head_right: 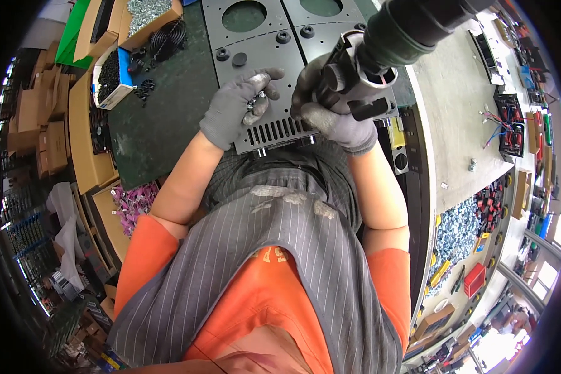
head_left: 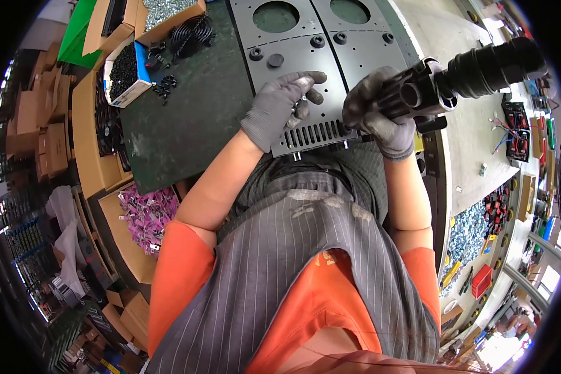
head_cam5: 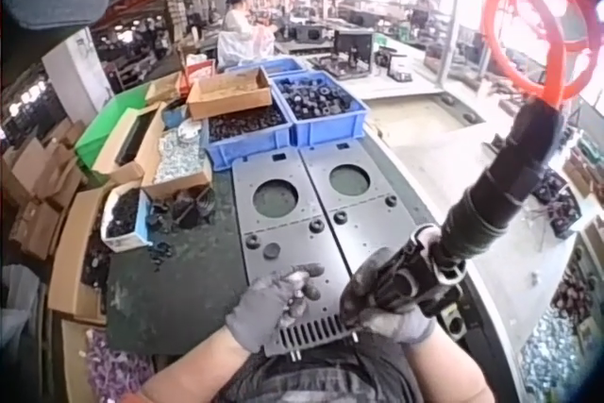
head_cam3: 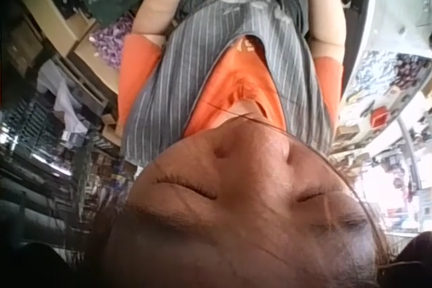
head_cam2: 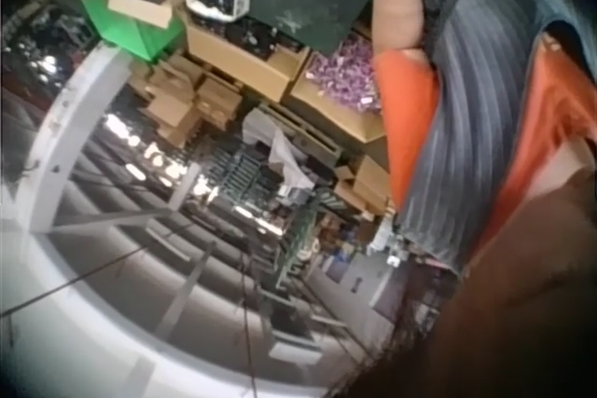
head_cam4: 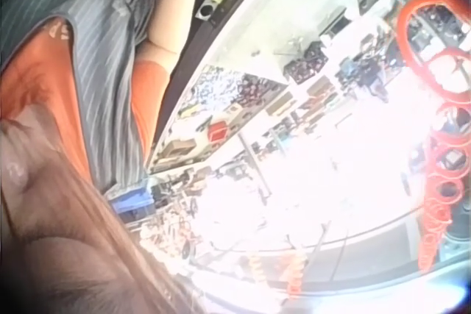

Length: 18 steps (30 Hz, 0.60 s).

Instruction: The person is using an air screwdriver to attach components and fasten screws to metal solar inverter housing panels.

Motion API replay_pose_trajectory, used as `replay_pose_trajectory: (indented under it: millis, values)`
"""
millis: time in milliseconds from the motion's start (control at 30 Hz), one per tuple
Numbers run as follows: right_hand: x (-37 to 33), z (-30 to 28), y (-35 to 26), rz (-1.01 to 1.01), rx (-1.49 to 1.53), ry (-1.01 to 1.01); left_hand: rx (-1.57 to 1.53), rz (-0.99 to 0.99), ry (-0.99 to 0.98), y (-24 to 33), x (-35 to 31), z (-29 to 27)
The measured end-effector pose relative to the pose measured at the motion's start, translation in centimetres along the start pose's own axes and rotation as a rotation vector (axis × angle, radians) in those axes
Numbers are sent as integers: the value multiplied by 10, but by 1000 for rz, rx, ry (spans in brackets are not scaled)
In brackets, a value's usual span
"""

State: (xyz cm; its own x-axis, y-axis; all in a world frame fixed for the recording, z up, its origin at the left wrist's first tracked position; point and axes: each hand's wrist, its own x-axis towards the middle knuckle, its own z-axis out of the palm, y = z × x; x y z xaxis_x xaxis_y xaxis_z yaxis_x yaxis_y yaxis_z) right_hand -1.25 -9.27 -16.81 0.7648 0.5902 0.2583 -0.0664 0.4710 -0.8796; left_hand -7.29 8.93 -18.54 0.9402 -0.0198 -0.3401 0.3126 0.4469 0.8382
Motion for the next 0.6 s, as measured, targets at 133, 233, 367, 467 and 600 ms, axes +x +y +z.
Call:
replay_pose_trajectory:
  millis: [133,233,367,467,600]
  values:
    - [-1,-3,-1,-31,-128,-83,-8,23,24,-3,2,1]
    - [3,0,-5,-11,-143,-132,-16,7,33,0,2,3]
    - [2,-2,-3,58,-105,-122,-48,26,14,-3,1,2]
    - [4,6,-8,82,-94,-85,-8,82,50,-8,1,3]
    - [11,18,-16,44,-113,-17,-108,86,137,-6,1,3]
